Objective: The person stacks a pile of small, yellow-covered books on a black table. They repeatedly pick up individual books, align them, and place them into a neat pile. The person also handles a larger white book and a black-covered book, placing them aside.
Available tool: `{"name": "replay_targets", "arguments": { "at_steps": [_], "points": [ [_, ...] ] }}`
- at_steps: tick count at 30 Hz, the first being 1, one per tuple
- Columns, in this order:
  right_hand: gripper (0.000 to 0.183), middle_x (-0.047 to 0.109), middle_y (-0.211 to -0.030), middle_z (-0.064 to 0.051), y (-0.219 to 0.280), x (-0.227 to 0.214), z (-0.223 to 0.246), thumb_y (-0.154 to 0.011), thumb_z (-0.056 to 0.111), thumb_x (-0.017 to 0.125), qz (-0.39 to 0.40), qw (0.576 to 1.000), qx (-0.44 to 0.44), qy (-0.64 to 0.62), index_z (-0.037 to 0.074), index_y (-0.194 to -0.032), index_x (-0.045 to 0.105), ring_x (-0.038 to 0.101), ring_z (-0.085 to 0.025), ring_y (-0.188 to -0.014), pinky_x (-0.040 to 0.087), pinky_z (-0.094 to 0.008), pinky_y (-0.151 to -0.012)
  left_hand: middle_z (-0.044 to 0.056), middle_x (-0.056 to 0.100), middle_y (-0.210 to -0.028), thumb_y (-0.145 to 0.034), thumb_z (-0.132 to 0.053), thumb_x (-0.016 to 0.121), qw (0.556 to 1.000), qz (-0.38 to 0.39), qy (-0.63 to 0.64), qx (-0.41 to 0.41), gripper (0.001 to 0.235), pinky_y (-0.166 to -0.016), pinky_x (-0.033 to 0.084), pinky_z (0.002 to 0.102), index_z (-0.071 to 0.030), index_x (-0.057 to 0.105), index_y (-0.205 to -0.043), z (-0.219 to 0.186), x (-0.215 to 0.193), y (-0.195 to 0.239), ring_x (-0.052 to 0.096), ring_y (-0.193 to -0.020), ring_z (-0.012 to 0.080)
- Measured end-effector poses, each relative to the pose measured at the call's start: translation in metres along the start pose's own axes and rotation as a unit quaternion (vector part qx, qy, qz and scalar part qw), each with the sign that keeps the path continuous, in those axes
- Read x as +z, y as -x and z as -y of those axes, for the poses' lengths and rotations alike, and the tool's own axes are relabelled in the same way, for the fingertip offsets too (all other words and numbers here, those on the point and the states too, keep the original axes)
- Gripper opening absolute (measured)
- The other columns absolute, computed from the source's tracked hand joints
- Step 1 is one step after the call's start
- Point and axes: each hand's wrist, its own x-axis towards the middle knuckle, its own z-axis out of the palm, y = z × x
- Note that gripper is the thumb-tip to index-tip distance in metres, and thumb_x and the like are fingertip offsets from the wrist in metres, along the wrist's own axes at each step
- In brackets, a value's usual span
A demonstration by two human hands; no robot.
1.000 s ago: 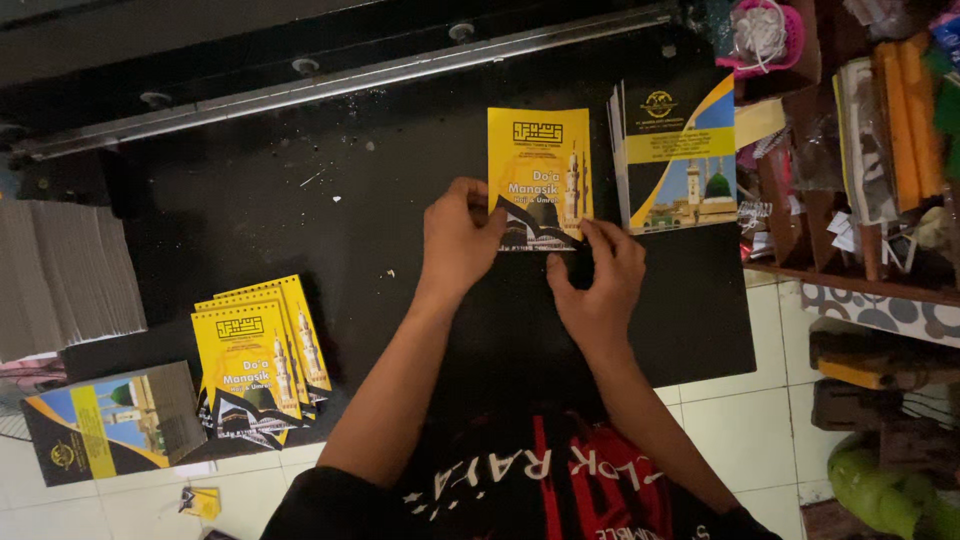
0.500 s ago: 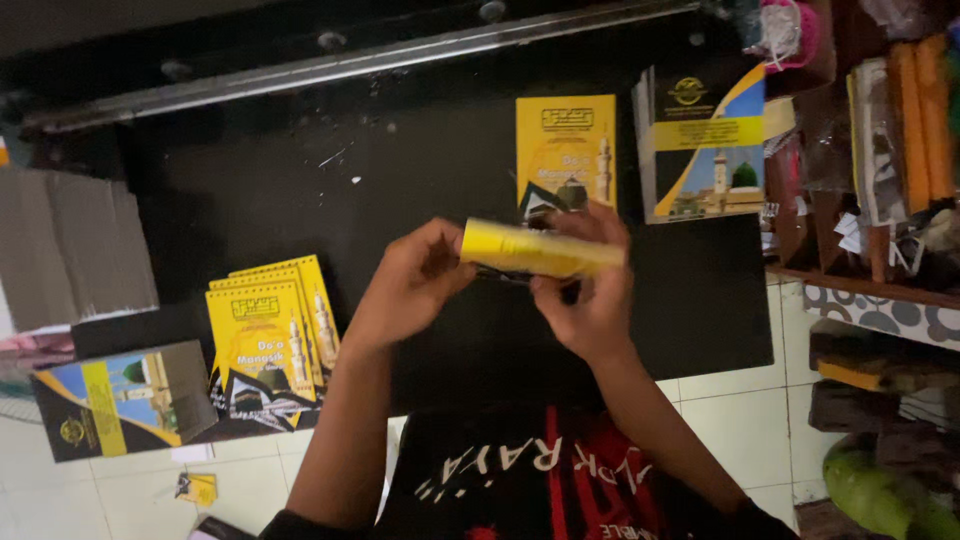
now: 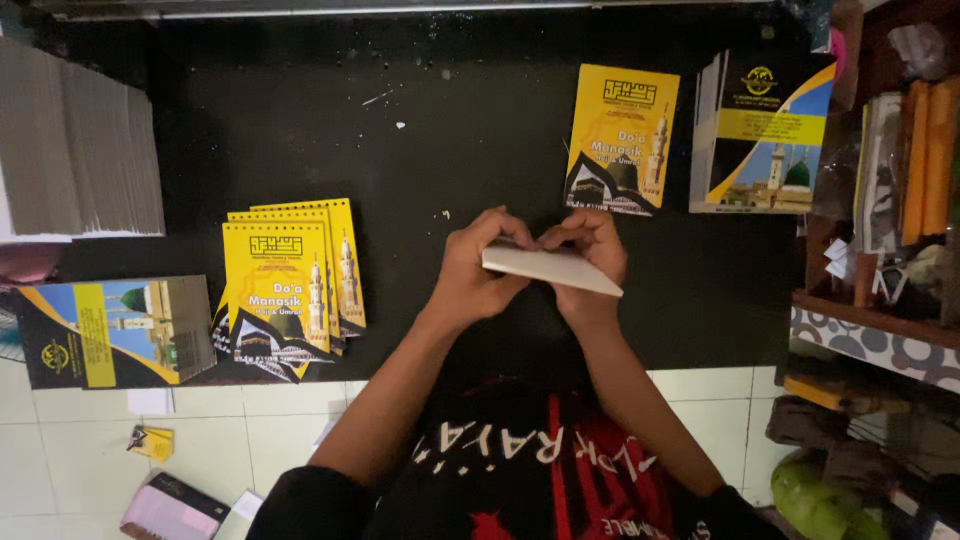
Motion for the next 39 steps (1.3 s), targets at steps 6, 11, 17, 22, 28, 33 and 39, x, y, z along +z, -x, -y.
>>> {"name": "replay_targets", "arguments": {
  "at_steps": [6,11,17,22,28,33,39],
  "points": [
    [0.047,0.065,-0.095,-0.015,0.0,0.006,0.016,-0.08,-0.01,0.072,0.008,0.993,-0.024,0.118,0.0,-0.12,0.051,0.069,-0.026,-0.092,0.057,-0.044,-0.082,0.014,0.075,-0.088,-0.078,-0.006,0.081,0.999,0.005,-0.035,0.02,0.021,-0.116,0.022,0.071,-0.008,0.066,-0.094,-0.011,-0.02,-0.005,0.073,-0.089,0.0385],
    [0.058,0.062,-0.113,-0.023,0.001,0.074,0.064,-0.089,-0.004,0.068,0.097,0.981,-0.014,0.166,-0.005,-0.138,0.036,0.067,-0.033,-0.103,0.056,-0.048,-0.091,0.01,0.075,-0.094,-0.081,0.003,0.078,0.987,-0.057,0.133,-0.073,0.023,-0.096,0.053,0.052,-0.004,0.073,-0.102,-0.045,-0.077,0.005,0.071,-0.089,0.021],
    [0.066,0.06,-0.117,-0.029,-0.009,0.148,0.059,-0.093,0.0,0.067,0.143,0.971,0.007,0.191,-0.005,-0.147,0.031,0.069,-0.04,-0.101,0.061,-0.047,-0.083,0.016,0.074,-0.099,-0.086,0.0,0.076,0.973,-0.159,0.117,-0.116,0.025,-0.094,0.056,0.05,0.0,0.071,-0.111,-0.097,-0.145,0.016,0.07,-0.095,0.0251],
    [0.074,0.055,-0.124,-0.038,-0.043,0.23,0.047,-0.093,0.004,0.064,0.141,0.971,0.17,0.092,-0.004,-0.155,0.026,0.068,-0.049,-0.104,0.063,-0.052,-0.087,0.024,0.06,-0.109,-0.082,-0.028,0.087,0.945,-0.28,0.004,-0.171,0.064,-0.095,0.051,0.052,0.004,0.052,-0.125,-0.088,-0.204,0.043,0.065,-0.103,0.0361],
    [0.065,0.054,-0.116,-0.019,-0.098,0.322,-0.036,-0.088,-0.008,0.063,-0.016,0.964,0.265,-0.035,0.004,-0.147,0.04,0.071,-0.033,-0.095,0.066,-0.054,-0.086,0.019,0.065,-0.106,-0.082,-0.017,0.084,0.908,-0.379,-0.113,-0.139,0.051,-0.094,0.052,0.048,-0.003,0.053,-0.12,-0.095,-0.229,0.09,0.068,-0.104,0.0353],
    [0.065,0.055,-0.113,-0.023,-0.118,0.37,-0.091,-0.084,-0.014,0.064,-0.022,0.955,0.292,-0.037,0.003,-0.14,0.035,0.07,-0.038,-0.092,0.065,-0.061,-0.085,0.013,0.06,-0.103,-0.078,-0.021,0.088,0.928,-0.336,-0.108,-0.118,0.057,-0.092,0.052,0.046,-0.007,0.053,-0.121,-0.087,-0.24,0.098,0.068,-0.105,0.0325],
    [0.049,0.06,-0.128,-0.024,-0.141,0.391,-0.1,-0.082,-0.015,0.06,-0.072,0.95,0.303,0.003,0.009,-0.12,0.041,0.068,-0.034,-0.107,0.069,-0.046,-0.078,0.009,0.057,-0.102,-0.074,-0.033,0.079,0.931,-0.278,-0.225,-0.065,0.054,-0.092,0.043,0.04,-0.005,0.055,-0.114,-0.078,-0.257,0.096,0.058,-0.097,0.0279]
  ]
}}
